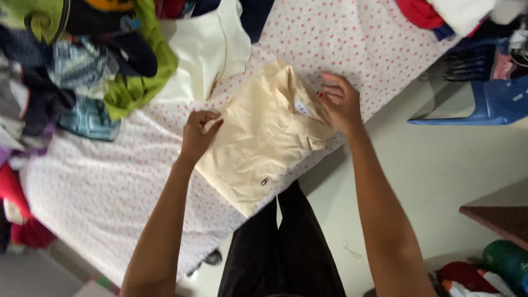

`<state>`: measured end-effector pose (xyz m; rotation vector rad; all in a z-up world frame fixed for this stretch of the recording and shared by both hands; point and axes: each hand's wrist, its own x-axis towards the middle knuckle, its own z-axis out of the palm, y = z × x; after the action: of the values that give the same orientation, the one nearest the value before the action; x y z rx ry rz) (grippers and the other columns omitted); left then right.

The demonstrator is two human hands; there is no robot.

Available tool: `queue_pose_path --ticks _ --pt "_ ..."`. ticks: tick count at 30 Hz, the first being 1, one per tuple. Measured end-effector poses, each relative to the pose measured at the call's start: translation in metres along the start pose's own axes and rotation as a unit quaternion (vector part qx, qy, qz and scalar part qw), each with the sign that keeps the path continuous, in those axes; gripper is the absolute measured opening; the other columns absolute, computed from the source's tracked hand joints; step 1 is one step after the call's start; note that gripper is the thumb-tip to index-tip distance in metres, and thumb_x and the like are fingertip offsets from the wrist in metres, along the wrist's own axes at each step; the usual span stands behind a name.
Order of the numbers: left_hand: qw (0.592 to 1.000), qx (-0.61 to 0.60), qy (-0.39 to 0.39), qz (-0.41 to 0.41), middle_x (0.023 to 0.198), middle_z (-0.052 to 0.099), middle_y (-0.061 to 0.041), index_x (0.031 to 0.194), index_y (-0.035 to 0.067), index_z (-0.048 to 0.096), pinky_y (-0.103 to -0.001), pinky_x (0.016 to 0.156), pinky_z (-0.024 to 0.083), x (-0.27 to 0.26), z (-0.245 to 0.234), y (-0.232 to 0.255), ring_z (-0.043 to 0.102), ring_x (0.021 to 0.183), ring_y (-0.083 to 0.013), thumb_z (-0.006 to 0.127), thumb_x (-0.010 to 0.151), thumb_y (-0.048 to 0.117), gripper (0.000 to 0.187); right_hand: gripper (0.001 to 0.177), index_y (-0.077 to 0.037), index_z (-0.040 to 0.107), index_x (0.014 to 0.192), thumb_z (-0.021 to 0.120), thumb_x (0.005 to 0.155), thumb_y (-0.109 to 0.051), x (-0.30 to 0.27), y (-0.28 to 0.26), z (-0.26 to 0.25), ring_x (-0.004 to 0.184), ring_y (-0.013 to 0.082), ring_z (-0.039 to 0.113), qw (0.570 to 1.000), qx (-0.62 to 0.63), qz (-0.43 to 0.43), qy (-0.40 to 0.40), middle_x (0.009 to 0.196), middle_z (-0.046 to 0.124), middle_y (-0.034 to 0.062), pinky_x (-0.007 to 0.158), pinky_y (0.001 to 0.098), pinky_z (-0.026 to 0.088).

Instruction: The recorder folds a beige shirt on a bed covered with other laundry items.

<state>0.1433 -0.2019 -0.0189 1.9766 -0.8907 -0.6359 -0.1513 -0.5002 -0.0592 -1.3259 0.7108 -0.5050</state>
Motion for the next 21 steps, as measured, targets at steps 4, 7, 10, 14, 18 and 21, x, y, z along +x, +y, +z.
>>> queue_pose_path --ticks 4,7,10,14,18,21 --pt "0.99 0.12 -0.062 -0.046 0.111 0.071 -0.013 0.11 0.001 0.069 -0.035 0.084 0.054 0.011 -0.005 0.021 0.069 0.097 -0.0242 0.081 0.089 0.025 0.035 0.035 -0.007 0.064 0.134 0.072 0.1 -0.001 -0.045 0.016 0.034 0.111 0.0229 0.07 0.98 -0.136 -0.075 0.12 0.136 0.069 0.0075 0.1 0.0374 0.057" --pt "0.989 0.096 -0.094 -0.067 0.107 0.073 -0.011 0.108 0.003 0.071 -0.035 0.086 0.057 0.03 0.008 0.021 0.072 0.098 -0.0224 0.079 0.094 0.032 0.033 0.021 -0.012 0.069 0.126 0.073 0.106 -0.016 -0.055 0.014 0.064 0.117 0.025 0.067 0.951 -0.25 -0.085 0.164 0.127 0.069 0.0017 0.106 0.0437 0.053" --pt "0.989 0.085 -0.113 0.041 0.111 0.069 -0.015 0.111 0.001 0.069 -0.035 0.08 0.056 0.066 0.033 0.035 0.069 0.092 -0.0232 0.08 0.093 0.028 0.034 0.042 -0.007 0.069 0.121 0.084 0.084 -0.021 -0.043 0.01 0.08 0.119 0.0355 0.051 0.894 -0.375 -0.063 0.236 0.129 0.06 0.01 0.099 0.0521 0.037" --pt "0.966 0.162 -0.196 -0.034 0.096 0.071 -0.019 0.116 0.004 0.073 -0.038 0.074 0.049 0.085 0.055 0.08 0.06 0.077 -0.0316 0.072 0.102 0.032 0.031 0.026 -0.013 0.073 0.099 0.086 0.079 -0.022 -0.041 -0.005 0.075 0.124 0.0288 0.05 0.899 -0.344 0.01 0.271 0.127 0.061 0.0056 0.106 0.0491 0.031" --pt "0.992 0.035 -0.099 0.074 0.105 0.072 -0.014 0.114 0.002 0.068 -0.037 0.076 0.054 0.097 0.075 0.057 0.068 0.085 -0.028 0.064 0.101 0.032 0.032 0.027 -0.011 0.071 0.099 0.088 0.078 -0.016 -0.028 -0.026 0.061 0.123 0.0293 0.054 0.896 -0.319 -0.043 0.306 0.128 0.064 0.0075 0.106 0.0492 0.032" --pt "0.953 0.184 -0.082 0.227 0.112 0.069 -0.021 0.122 -0.004 0.065 -0.043 0.083 0.053 0.115 0.09 -0.01 0.066 0.099 -0.0381 0.075 0.1 0.031 0.042 0.031 -0.011 0.075 0.103 0.089 0.075 -0.013 -0.029 -0.001 0.061 0.117 0.032 0.057 0.897 -0.337 -0.006 0.287 0.126 0.064 0.0123 0.102 0.046 0.041"
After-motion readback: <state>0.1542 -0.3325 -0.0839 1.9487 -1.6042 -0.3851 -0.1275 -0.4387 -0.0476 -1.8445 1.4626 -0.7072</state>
